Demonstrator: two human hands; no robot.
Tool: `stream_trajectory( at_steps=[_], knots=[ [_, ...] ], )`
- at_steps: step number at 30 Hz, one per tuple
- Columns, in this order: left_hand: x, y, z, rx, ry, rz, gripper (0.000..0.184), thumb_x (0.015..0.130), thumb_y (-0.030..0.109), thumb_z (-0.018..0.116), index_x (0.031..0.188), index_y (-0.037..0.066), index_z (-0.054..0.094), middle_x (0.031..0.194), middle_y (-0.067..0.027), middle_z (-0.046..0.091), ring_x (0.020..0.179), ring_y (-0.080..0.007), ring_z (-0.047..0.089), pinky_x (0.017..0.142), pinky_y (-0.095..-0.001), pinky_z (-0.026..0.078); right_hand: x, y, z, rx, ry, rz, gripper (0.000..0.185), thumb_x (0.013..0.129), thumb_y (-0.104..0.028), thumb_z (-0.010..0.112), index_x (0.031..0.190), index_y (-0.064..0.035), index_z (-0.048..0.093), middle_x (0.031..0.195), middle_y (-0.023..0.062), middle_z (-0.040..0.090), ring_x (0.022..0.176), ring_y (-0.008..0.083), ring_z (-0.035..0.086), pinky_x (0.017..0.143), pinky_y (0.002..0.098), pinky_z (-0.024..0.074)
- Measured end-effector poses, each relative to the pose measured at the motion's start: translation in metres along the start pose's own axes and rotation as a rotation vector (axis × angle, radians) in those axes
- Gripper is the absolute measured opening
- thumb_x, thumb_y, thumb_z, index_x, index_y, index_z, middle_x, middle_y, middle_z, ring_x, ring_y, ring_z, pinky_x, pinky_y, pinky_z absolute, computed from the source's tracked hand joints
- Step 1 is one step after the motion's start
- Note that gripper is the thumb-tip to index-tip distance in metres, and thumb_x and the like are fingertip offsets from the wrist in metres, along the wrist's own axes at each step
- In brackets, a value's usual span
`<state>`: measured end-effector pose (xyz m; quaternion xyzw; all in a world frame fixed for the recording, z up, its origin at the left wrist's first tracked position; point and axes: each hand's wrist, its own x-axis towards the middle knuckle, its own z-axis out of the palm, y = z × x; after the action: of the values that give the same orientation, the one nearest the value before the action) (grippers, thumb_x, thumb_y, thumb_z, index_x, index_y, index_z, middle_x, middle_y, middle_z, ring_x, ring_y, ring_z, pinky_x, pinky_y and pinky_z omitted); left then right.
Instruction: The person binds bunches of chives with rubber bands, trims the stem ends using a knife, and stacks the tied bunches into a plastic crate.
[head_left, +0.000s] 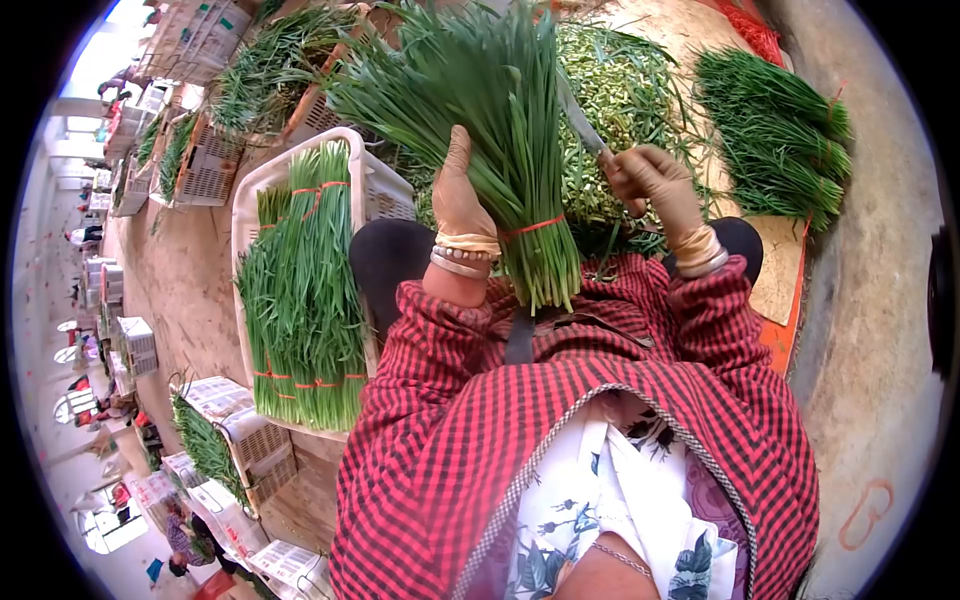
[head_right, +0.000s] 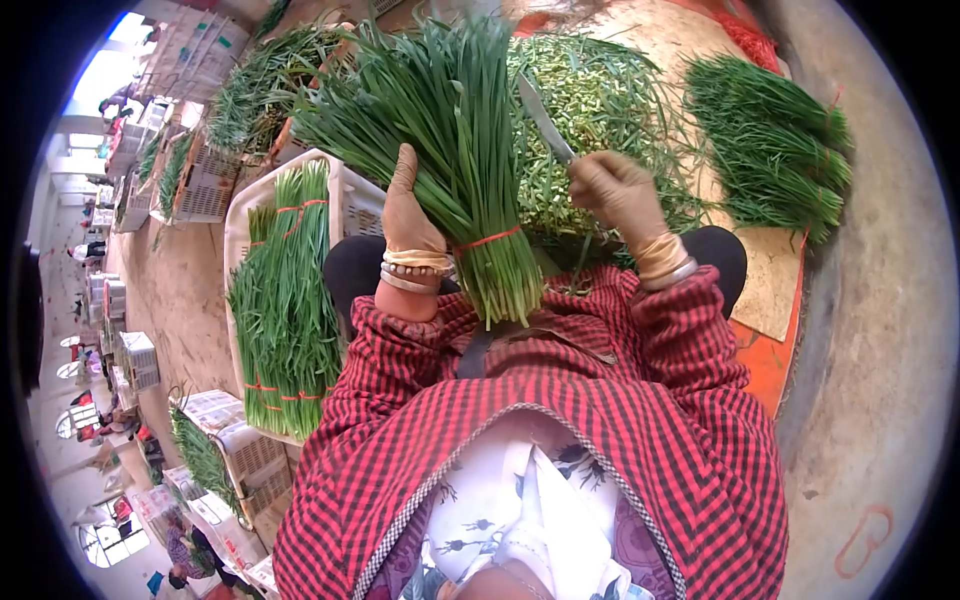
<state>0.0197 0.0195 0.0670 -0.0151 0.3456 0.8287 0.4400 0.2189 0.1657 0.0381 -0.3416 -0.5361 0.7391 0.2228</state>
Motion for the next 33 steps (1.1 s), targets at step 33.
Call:
stream_trajectory(
  at_steps=[33],
  knots=[
    [-0.016, -0.012, -0.008, -0.048, -0.223, -0.186, 0.047, 0.101, 0.034, 0.046, 0.132, -0.001, 0.052, 0.127, -0.0184, 0.06, 0.112, -0.0351, 0.061, 0.098, -0.0508, 0.05, 0.044, -0.12, 0.039, -0.89, 0.02, -0.945, 0.024, 0.087, -0.019, 0.073, 0.107, -0.0052, 0.069, 0.084, 0.003, 0.067, 0.074, 0.0096, 0.061, 0.067, 0.0235, 0.0509]
  ],
)
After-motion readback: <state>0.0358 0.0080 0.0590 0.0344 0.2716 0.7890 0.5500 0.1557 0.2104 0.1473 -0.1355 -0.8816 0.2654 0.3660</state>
